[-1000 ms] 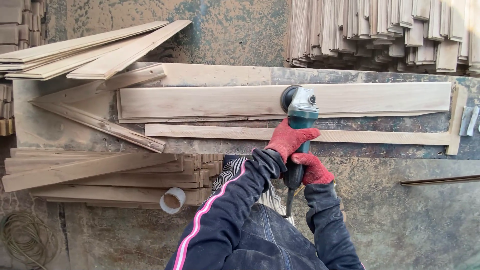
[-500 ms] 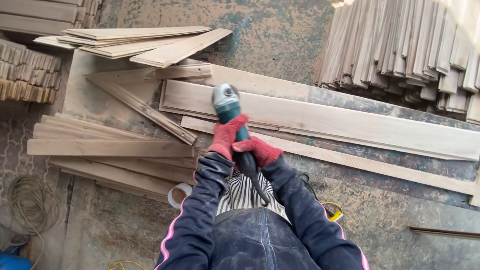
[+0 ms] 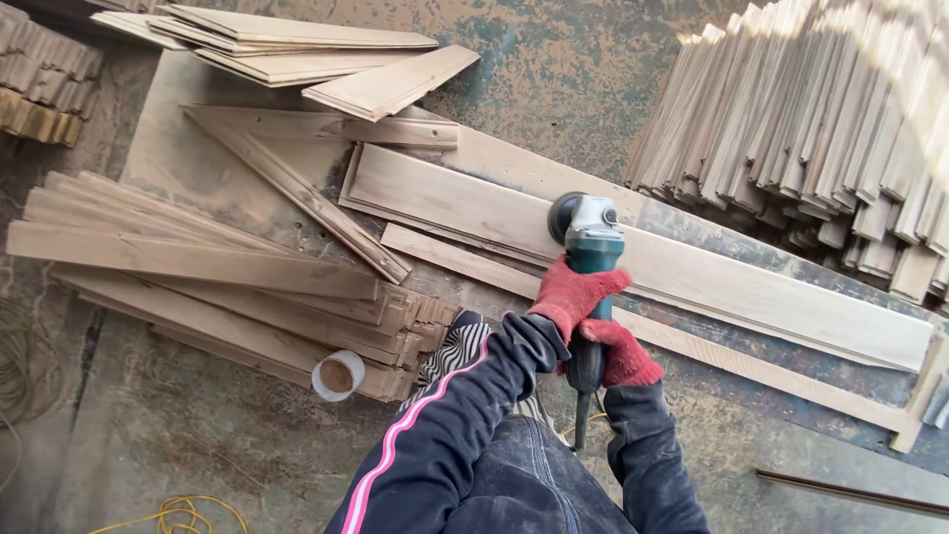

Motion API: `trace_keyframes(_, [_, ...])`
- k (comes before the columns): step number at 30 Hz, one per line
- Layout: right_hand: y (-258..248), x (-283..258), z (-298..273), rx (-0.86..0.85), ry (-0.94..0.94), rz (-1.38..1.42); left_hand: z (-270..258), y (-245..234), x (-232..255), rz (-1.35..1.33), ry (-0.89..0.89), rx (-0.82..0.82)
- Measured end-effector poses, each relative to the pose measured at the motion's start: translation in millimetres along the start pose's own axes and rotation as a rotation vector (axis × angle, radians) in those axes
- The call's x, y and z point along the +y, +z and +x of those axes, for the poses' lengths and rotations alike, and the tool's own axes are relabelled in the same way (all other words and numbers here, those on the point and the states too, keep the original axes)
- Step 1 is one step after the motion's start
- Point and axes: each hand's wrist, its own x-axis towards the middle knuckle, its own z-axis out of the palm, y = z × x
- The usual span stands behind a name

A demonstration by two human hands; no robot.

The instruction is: Sand the surface of wooden planks using an angle grinder with a sanding disc.

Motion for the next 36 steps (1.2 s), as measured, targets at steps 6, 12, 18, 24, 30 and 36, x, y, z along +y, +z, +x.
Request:
trace_keyframes(6, [-12.4, 20.9, -15.1, -0.044, -0.086, 0.133, -33.3, -4.5, -0.8, -0.032, 0.008, -0.088])
trace_keyframes(12, [23.2, -27.9, -87.1, -0.435, -0.325, 0.043, -76.8, -7.2, -6.9, -0.225, 0.187, -0.334])
trace_keyframes(18, [-55.6, 4.0, -100.6, -0.985, -0.481, 0.066, -110.6, 30.7, -8.6, -0.217, 0.317, -0.831])
trace_keyframes(24, [-100.0, 37.6, -171.1, -0.893, -0.609, 0.221, -113.8, 62.8, -19.0, 0.07, 0.309, -1.389])
trace_keyframes(30, [-157.4, 85.3, -242.1, -0.552, -0.946, 0.359, 59.2, 134.9, -71.2, 1.001, 0.823, -0.427])
trace_keyframes(36, [-188.3, 173.1, -287.0, -0.218, -1.042, 0.604, 97.3, 185.0, -32.2, 1.435, 1.232, 0.015])
